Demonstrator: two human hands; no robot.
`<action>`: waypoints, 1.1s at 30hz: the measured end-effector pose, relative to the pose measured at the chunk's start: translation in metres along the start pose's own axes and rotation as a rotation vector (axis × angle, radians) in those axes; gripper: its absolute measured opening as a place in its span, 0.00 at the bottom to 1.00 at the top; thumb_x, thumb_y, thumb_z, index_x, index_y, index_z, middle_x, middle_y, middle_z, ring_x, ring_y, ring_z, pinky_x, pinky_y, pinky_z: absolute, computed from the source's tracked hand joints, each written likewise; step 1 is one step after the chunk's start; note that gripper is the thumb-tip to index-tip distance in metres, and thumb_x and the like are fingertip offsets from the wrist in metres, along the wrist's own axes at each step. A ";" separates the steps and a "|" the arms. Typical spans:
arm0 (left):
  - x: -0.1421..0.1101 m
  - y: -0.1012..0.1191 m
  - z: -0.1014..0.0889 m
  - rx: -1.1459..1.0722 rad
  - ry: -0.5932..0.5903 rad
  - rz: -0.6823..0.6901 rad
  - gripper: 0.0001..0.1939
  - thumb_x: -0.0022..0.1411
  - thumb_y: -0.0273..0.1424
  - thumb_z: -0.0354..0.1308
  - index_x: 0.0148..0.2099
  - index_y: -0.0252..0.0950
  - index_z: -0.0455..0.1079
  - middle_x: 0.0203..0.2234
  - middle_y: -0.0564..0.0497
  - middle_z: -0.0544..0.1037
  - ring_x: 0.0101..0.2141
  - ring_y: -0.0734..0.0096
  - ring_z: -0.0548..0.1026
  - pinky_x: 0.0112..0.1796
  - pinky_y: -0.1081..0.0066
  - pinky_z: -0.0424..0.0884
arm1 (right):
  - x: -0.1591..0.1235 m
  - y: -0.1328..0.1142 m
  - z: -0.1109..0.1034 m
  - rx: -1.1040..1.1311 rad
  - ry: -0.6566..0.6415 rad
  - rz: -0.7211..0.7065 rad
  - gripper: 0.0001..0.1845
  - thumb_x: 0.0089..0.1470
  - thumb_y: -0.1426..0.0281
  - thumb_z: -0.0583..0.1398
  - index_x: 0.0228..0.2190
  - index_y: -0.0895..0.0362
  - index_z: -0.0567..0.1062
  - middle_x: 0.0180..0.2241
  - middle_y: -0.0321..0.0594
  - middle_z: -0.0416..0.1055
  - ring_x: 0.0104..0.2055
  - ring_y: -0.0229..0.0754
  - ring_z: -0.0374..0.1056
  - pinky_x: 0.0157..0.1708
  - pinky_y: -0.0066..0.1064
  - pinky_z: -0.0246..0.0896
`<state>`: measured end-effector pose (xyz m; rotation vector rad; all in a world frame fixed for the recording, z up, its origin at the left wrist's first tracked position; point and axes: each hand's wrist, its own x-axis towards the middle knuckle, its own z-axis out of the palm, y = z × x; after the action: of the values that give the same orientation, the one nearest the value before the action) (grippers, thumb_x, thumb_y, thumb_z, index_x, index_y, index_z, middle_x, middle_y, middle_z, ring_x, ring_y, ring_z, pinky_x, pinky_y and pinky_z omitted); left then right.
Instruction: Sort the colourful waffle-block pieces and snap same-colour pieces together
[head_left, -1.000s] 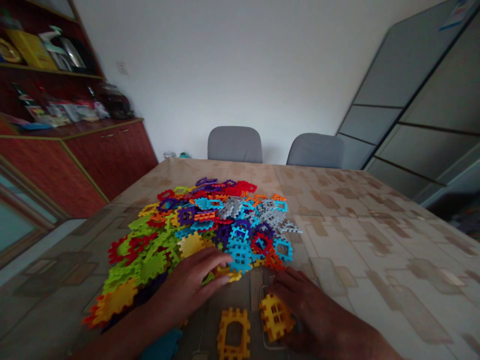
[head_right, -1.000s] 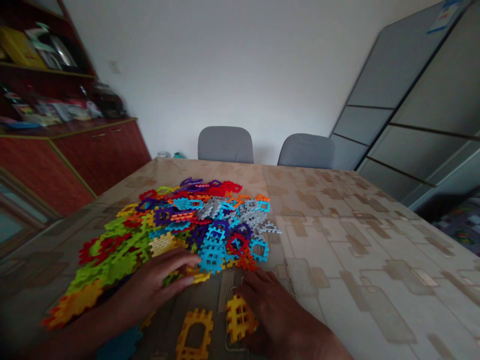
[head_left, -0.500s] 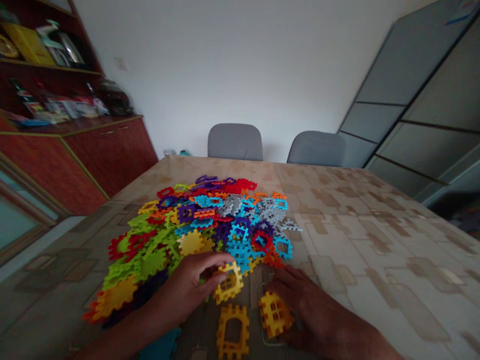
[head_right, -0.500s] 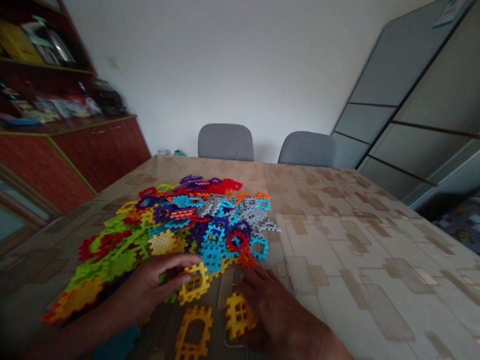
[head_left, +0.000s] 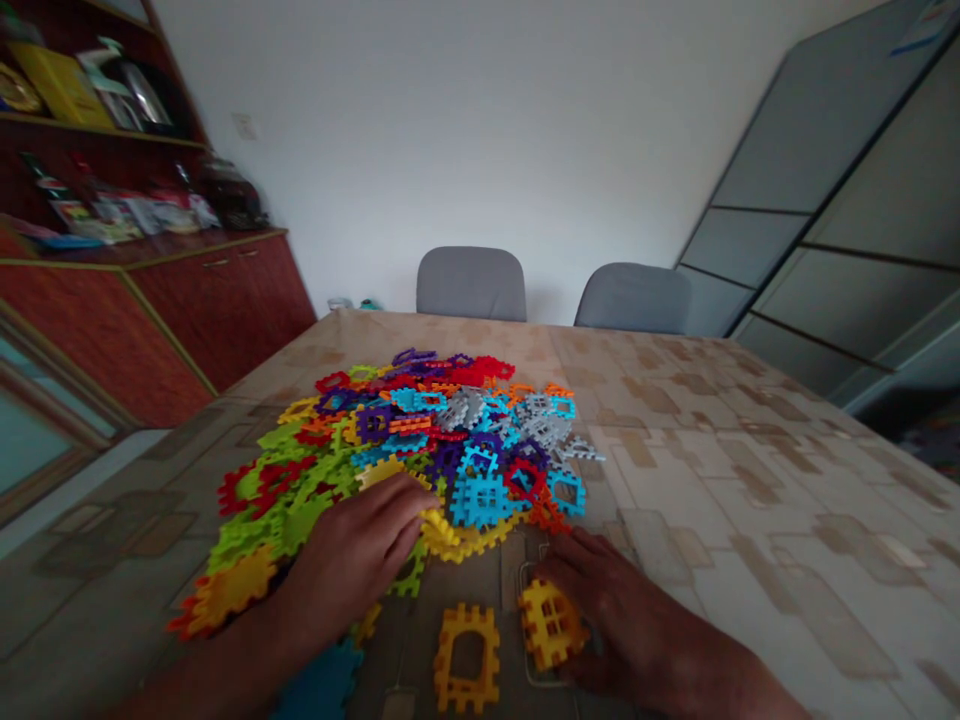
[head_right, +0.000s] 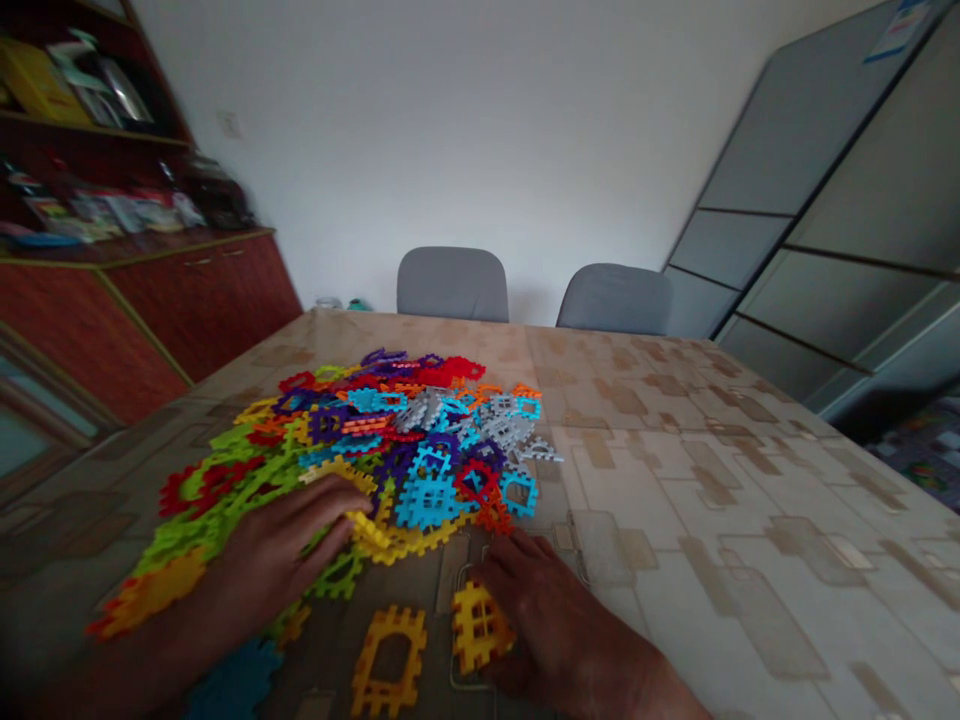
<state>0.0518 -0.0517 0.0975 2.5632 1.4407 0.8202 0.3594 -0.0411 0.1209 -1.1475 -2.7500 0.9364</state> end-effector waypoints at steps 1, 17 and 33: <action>0.001 0.001 -0.002 0.057 0.030 0.072 0.17 0.69 0.23 0.45 0.44 0.40 0.75 0.37 0.49 0.82 0.37 0.65 0.80 0.40 0.70 0.73 | 0.001 0.000 0.000 -0.007 -0.006 0.008 0.35 0.44 0.68 0.71 0.55 0.54 0.73 0.59 0.46 0.68 0.63 0.56 0.59 0.64 0.47 0.50; -0.020 0.049 0.009 0.034 -0.172 0.021 0.14 0.65 0.29 0.57 0.52 0.40 0.77 0.45 0.47 0.84 0.46 0.55 0.81 0.49 0.61 0.78 | 0.001 -0.004 -0.002 -0.057 0.002 -0.019 0.34 0.45 0.68 0.71 0.55 0.56 0.73 0.60 0.49 0.67 0.64 0.58 0.58 0.63 0.47 0.52; -0.018 0.054 0.011 -0.006 -0.451 -0.023 0.41 0.54 0.36 0.73 0.67 0.46 0.63 0.56 0.43 0.76 0.53 0.49 0.74 0.54 0.54 0.72 | 0.001 -0.001 -0.001 -0.056 0.031 -0.066 0.33 0.44 0.68 0.71 0.53 0.54 0.74 0.58 0.47 0.69 0.63 0.57 0.58 0.64 0.47 0.50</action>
<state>0.0911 -0.0936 0.0985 2.4991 1.3137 0.2155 0.3584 -0.0405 0.1215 -1.0616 -2.7870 0.8328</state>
